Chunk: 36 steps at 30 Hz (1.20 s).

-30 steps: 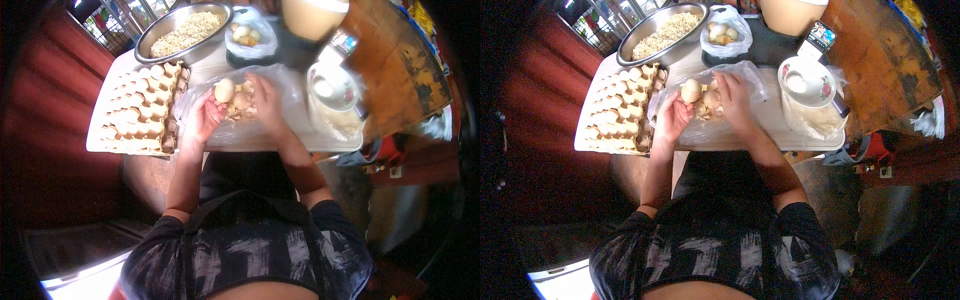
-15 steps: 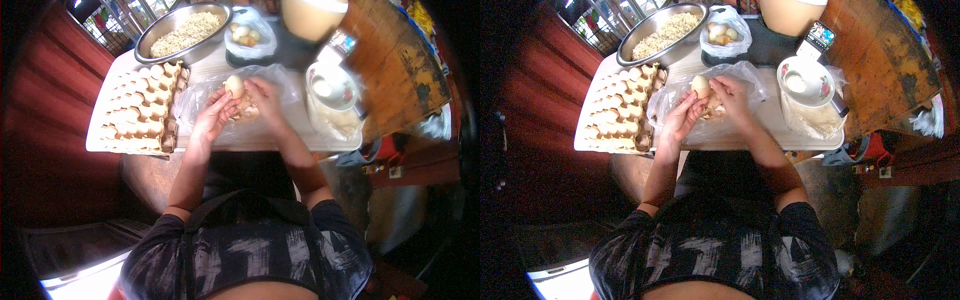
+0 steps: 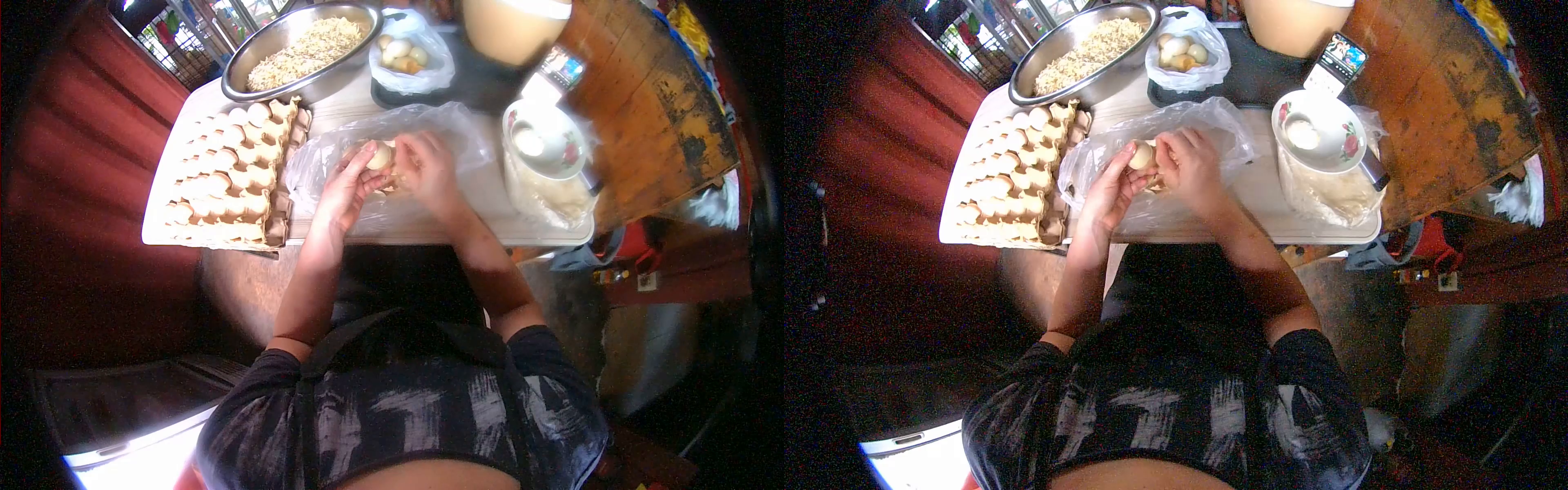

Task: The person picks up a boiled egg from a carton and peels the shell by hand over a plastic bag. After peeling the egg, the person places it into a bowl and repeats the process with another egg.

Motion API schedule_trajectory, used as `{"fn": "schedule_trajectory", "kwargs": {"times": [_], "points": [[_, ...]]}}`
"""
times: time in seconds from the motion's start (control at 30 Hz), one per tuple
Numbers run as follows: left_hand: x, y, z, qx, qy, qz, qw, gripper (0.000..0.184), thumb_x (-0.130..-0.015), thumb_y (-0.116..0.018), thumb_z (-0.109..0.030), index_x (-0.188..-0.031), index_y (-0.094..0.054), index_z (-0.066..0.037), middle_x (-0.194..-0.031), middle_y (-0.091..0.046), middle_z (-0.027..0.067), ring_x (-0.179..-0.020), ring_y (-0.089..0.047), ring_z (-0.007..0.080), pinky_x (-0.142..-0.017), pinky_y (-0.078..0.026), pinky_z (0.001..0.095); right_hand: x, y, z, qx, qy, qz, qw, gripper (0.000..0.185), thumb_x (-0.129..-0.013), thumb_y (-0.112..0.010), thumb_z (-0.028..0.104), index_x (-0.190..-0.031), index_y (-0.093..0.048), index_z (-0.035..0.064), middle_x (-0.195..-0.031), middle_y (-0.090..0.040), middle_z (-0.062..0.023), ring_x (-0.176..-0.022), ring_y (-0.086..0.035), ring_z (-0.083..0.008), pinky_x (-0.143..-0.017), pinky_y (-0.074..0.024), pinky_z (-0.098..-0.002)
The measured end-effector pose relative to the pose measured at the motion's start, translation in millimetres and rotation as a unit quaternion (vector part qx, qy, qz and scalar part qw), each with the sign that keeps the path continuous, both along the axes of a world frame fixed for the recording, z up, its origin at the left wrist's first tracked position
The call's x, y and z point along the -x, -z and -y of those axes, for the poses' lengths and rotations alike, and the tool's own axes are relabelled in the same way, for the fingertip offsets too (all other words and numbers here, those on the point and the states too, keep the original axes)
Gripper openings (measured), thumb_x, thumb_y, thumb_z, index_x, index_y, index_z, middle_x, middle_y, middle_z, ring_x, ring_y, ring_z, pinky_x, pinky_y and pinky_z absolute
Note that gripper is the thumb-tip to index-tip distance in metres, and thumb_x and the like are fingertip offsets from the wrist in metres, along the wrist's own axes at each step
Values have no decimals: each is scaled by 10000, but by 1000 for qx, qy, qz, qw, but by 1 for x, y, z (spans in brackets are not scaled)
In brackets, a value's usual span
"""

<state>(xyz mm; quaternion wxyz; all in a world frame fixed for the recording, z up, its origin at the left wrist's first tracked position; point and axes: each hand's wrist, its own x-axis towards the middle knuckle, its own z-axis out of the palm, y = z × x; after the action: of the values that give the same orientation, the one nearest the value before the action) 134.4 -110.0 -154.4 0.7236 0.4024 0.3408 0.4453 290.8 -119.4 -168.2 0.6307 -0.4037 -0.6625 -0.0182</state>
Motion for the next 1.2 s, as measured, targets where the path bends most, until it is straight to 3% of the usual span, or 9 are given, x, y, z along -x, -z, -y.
{"fn": "schedule_trajectory", "kwargs": {"times": [0.2, 0.23, 0.3, 0.53, 0.6, 0.7, 0.9, 1.2], "points": [[12, 3, -6, 20, -5, 17, 1000, 397, -871, -632, -345, -1093, -551, -25, -951, -661, 88, -817, -643, 162, -685, -493, 239, -9, 7, -6, 95, 27, -39, 994, 87, -809, -621, 70, -870, -617, 8, -775, -602, -137, -736, -579, -321, -668, -455, -414], [12, 2, -6, 21, -5, 16, 1000, 397, -871, -632, -345, -1093, -551, -25, -951, -661, 88, -817, -643, 162, -685, -493, 239, -10, 9, -8, 96, 27, -40, 994, 87, -809, -621, 70, -870, -617, 8, -775, -602, -137, -736, -579, -321, -668, -455, -414], [11, -2, -4, 13, -11, 46, 999, 367, -868, -647, -308, -1084, -551, -27, -984, -656, 91, -822, -647, 173, -711, -503, 243, -11, 8, -13, 32, 37, 74, 996, 138, -857, -581, 126, -897, -625, 1, -816, -617, -143, -752, -582, -327, -707, -450, -417], [-7, 1, -2, -35, -40, 25, 998, 238, -903, -610, -217, -1029, -531, -31, -989, -624, 85, -865, -654, 209, -754, -546, 288, -1, 1, -3, 51, -34, 39, 997, 185, -897, -522, 146, -972, -619, 8, -877, -619, -156, -791, -590, -335, -721, -451, -420], [-11, -3, -1, -33, -23, -38, 998, 254, -899, -618, -214, -1038, -529, -21, -965, -621, 83, -815, -661, 192, -673, -553, 267, 1, 8, -5, 115, -81, -35, 989, 177, -896, -520, 138, -996, -614, 27, -880, -605, -160, -800, -589, -343, -704, -461, -422], [-15, -9, 3, -47, -35, -90, 994, 276, -889, -634, -222, -1032, -533, -9, -948, -622, 82, -748, -664, 182, -620, -547, 247, 1, 10, -5, 127, -80, -9, 989, 171, -900, -506, 125, -1010, -604, 40, -888, -590, -156, -796, -587, -348, -693, -469, -423], [-16, -2, 1, -90, -71, -123, 986, 272, -878, -644, -192, -1023, -558, 22, -918, -628, 93, -709, -660, 173, -593, -540, 240, 5, 10, -3, 99, -16, 70, 992, 161, -907, -484, 113, -1027, -568, 47, -900, -584, -148, -808, -581, -355, -712, -476, -434], [-17, 3, 0, -96, -87, -129, 983, 276, -868, -652, -179, -1041, -580, 25, -901, -636, 86, -689, -652, 160, -581, -534, 234, 8, 13, -1, 123, -14, 46, 991, 174, -918, -475, 125, -1054, -539, 37, -935, -596, -153, -853, -586, -358, -734, -476, -439]]}}
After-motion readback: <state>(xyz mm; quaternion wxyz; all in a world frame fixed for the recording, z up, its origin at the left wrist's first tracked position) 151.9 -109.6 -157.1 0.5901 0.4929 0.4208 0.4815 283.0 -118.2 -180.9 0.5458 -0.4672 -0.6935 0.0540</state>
